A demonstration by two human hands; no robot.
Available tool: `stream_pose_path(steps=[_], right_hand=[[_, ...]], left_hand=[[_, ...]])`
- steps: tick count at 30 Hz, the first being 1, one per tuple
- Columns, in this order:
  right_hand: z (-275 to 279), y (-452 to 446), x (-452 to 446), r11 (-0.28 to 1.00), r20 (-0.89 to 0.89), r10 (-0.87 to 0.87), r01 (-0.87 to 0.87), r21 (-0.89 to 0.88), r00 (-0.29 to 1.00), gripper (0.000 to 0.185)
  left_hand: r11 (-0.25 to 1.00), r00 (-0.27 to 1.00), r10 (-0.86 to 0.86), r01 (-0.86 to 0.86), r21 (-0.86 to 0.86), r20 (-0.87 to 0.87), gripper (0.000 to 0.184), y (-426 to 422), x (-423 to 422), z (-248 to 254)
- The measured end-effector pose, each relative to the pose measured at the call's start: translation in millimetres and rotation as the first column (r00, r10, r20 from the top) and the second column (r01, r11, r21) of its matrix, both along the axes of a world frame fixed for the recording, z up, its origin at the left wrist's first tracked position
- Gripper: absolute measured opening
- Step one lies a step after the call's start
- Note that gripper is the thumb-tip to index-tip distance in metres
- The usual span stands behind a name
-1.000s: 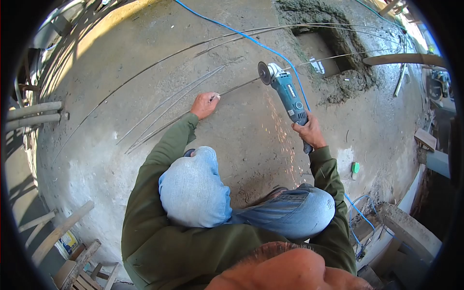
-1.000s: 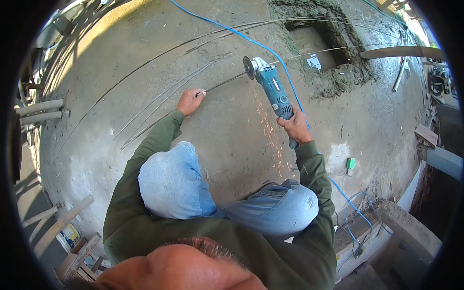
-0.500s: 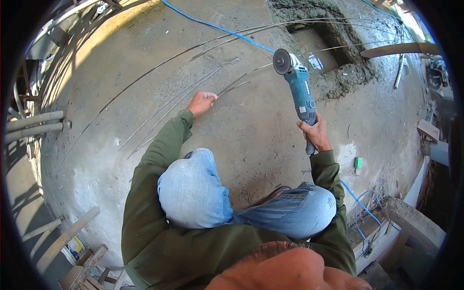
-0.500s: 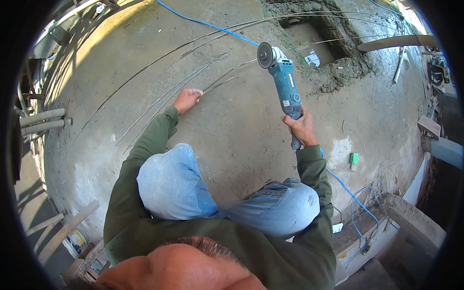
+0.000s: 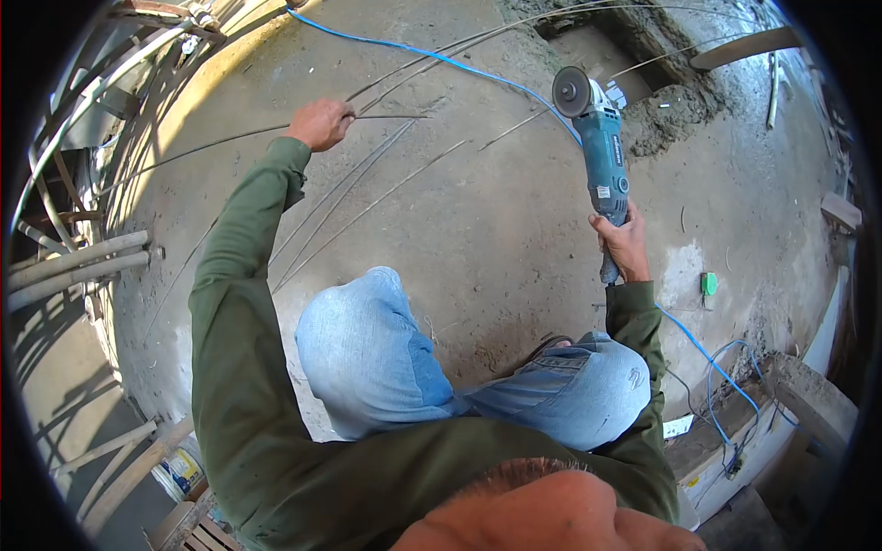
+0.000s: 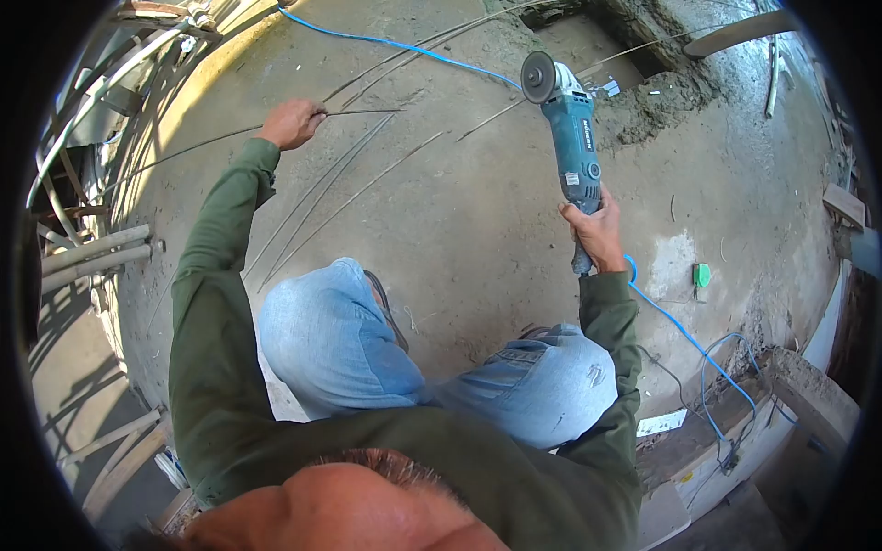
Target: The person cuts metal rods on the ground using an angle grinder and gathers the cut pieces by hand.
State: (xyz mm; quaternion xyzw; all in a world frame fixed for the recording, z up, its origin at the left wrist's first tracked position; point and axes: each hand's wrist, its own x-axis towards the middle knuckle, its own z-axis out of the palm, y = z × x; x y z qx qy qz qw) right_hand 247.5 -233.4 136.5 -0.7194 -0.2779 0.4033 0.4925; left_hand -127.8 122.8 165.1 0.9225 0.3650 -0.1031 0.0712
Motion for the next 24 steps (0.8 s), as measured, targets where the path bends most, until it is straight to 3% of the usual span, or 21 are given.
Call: stream_pose_path(steps=[5, 7, 11, 17, 19, 20, 22, 24], right_hand=[[-6, -7, 4, 0.999, -0.014, 0.017, -0.018, -0.028, 1.000, 0.035], [-9, -7, 4, 0.999, 0.025, 0.004, -0.003, -0.051, 1.000, 0.035], [-8, -6, 0, 0.997, -0.002, 0.010, -0.010, -0.075, 1.000, 0.036], [-9, -2, -3, 0.997, -0.003, -0.011, 0.011, -0.072, 1.000, 0.037], [-9, 0, -3, 0.997, -0.023, -0.033, 0.031, -0.070, 0.999, 0.036], [-10, 1, -3, 0.997, -0.042, -0.045, 0.043, -0.061, 0.998, 0.036], [-12, 2, 1, 0.997, -0.047, -0.047, 0.045, -0.060, 0.998, 0.036], [-15, 0, 3, 0.997, -0.052, -0.054, 0.050, -0.062, 0.997, 0.035]], left_hand=[[0.971, 0.954, 0.230, -0.212, -0.111, 0.191, 0.025, -20, -99, -115], [0.965, 0.843, 0.256, -0.249, -0.080, 0.473, 0.025, -27, -115, -160], [0.928, 0.772, 0.355, -0.358, -0.099, 0.527, 0.025, -35, -118, -208], [0.910, 0.833, 0.413, -0.396, -0.125, 0.368, 0.030, -21, -89, -204], [0.890, 0.871, 0.453, -0.428, -0.158, 0.191, 0.029, -11, -72, -193], [0.892, 0.874, 0.448, -0.422, -0.160, 0.188, 0.029, -9, -64, -191], [0.974, 0.940, 0.214, -0.225, 0.011, 0.266, 0.030, -5, -44, -188], [0.988, 0.952, 0.154, -0.140, -0.072, 0.265, 0.031, 2, -7, -175]])
